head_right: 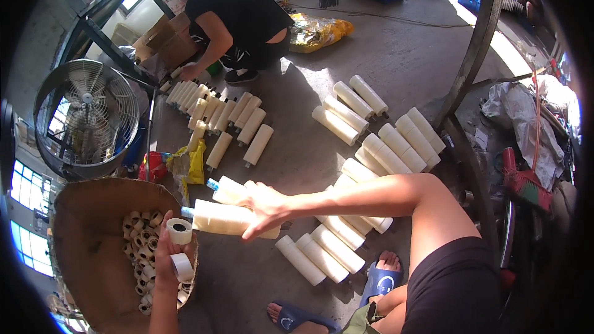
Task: The person retrieves white end caps from a cardboard box, fits them onto the ends of cylindrical filter cartridges by hand, and organizes the assembled units into a blue bin and rows on the floor.
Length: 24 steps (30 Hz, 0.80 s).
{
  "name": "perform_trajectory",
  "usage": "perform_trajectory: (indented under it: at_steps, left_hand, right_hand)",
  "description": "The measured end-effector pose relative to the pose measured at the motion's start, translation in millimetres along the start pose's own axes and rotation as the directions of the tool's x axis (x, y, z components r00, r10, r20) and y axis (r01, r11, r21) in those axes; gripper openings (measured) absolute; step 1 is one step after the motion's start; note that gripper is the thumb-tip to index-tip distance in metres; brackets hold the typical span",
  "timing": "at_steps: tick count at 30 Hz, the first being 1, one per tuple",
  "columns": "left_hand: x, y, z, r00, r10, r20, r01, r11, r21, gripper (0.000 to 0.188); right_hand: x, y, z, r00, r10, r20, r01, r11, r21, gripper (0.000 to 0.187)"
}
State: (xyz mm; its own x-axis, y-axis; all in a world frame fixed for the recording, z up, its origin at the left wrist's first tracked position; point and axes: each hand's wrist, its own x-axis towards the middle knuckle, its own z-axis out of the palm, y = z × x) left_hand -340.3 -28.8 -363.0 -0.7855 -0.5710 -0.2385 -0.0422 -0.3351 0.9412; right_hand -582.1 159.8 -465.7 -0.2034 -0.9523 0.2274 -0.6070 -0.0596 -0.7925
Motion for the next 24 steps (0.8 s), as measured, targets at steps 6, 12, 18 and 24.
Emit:
perform_trajectory:
  at_steps: [6, 12, 18, 24]
  left_hand:
    - [12, -11, -18, 0.996, -0.093, -0.010, 0.093, 0.994, -0.063, 0.026]
    - [13, -18, -59, 0.992, -0.121, 0.022, 0.122, 0.984, -0.127, 0.046]
    - [26, -27, -15, 0.993, -0.106, -0.050, 0.096, 0.982, -0.166, 0.041]
    - [11, -11, -13, 0.995, -0.075, 0.072, 0.091, 0.965, -0.245, 0.058]
  right_hand:
    - [0, -19, -14, 0.994, 0.098, 0.051, -0.107, 0.972, 0.208, 0.084]
    - [12, -16, -5, 0.999, 0.036, -0.020, -0.035, 0.996, 0.078, 0.085]
    - [-2, 2, -2, 0.990, -0.069, -0.124, 0.065, 0.997, -0.041, 0.067]
    - [5, -21, 2, 0.991, 0.085, 0.107, -0.078, 0.994, -0.070, 0.083]
